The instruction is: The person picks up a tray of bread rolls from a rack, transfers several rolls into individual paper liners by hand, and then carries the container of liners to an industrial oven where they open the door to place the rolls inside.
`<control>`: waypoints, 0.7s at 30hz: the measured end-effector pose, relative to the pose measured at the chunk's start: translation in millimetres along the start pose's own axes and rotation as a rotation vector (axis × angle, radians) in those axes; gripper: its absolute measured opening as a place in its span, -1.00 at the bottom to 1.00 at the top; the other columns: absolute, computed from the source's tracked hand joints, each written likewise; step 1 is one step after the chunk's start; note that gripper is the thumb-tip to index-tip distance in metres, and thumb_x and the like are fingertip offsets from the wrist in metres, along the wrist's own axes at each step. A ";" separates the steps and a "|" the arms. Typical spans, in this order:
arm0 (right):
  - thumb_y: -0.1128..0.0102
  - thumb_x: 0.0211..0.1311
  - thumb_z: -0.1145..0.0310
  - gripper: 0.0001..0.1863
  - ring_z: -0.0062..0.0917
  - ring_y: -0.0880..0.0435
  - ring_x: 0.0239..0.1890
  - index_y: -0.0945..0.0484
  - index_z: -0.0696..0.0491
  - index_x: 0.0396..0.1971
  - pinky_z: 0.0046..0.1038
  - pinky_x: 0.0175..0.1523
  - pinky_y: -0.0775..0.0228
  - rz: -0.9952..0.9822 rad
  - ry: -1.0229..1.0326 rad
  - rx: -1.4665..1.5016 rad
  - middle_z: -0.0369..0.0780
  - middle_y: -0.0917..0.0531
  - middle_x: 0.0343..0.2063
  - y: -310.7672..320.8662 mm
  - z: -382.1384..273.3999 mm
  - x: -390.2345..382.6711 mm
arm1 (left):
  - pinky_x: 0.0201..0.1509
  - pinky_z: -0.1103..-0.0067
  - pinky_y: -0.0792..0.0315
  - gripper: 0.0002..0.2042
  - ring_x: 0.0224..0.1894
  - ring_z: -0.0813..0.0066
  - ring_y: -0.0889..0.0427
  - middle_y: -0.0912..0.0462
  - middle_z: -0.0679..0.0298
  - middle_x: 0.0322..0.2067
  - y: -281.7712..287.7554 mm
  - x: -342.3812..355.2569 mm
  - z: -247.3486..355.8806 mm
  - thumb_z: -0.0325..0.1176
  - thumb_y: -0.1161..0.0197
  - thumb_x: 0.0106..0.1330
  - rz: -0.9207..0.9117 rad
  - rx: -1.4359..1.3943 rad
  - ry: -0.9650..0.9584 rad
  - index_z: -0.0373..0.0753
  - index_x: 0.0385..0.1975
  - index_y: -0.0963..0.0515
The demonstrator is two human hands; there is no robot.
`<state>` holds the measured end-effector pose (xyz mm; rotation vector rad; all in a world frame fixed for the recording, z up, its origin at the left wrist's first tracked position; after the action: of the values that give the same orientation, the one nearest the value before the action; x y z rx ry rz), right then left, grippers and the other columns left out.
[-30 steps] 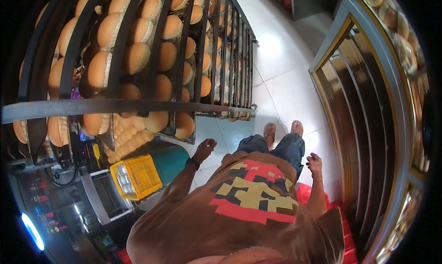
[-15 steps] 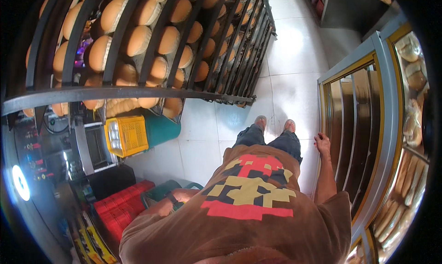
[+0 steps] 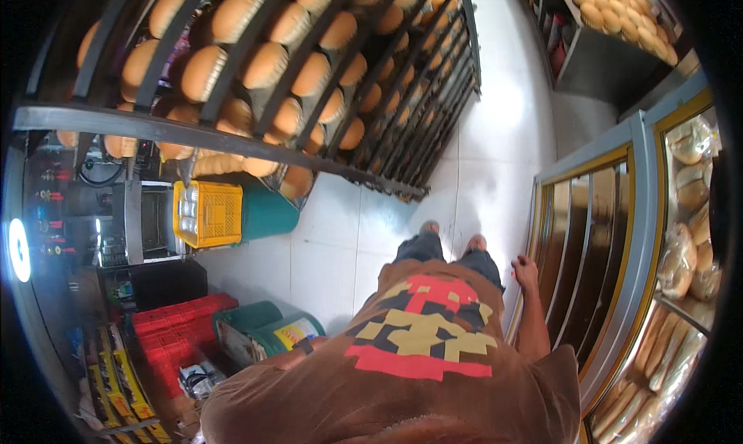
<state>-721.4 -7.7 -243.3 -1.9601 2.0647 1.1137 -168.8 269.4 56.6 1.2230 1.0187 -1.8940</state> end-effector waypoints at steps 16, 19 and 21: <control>-0.28 0.17 0.40 -0.54 -0.53 -0.64 -0.58 -0.53 0.19 0.10 -0.52 -0.53 -0.45 0.087 -0.142 0.142 -0.12 -0.68 -0.25 16.7 24.3 -22.1 | 0.09 0.44 -0.44 -0.57 -0.02 0.45 -0.54 -0.64 0.25 -0.05 14.7 14.7 33.1 -0.10 -0.25 0.32 0.046 0.046 0.016 -0.23 0.08 -0.51; -0.28 0.17 0.40 -0.53 -0.52 -0.66 -0.56 -0.53 0.20 0.10 -0.52 -0.53 -0.44 0.065 -0.174 0.165 -0.10 -0.69 -0.23 9.9 19.2 -42.0 | 0.09 0.44 -0.45 -0.58 -0.03 0.44 -0.54 -0.64 0.25 -0.05 9.6 11.7 31.9 -0.10 -0.25 0.32 0.061 0.029 0.012 -0.23 0.07 -0.52; -0.28 0.16 0.39 -0.51 -0.52 -0.65 -0.58 -0.52 0.20 0.11 -0.51 -0.55 -0.44 0.029 -0.195 0.168 -0.09 -0.70 -0.22 1.8 26.4 -49.8 | 0.09 0.44 -0.45 -0.58 -0.03 0.44 -0.55 -0.64 0.25 -0.06 4.7 10.3 29.4 -0.11 -0.26 0.31 0.068 0.025 0.010 -0.22 0.07 -0.52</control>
<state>-725.1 48.1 -235.7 -1.6798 2.0176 1.0521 -180.8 240.4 53.4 1.2670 0.9493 -1.8550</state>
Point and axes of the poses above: each hand's wrist, its own x-axis towards the middle knuckle, its own y-axis out of the back of the hand, z = x × y, the point moved 5 cm from there along x, towards the middle knuckle
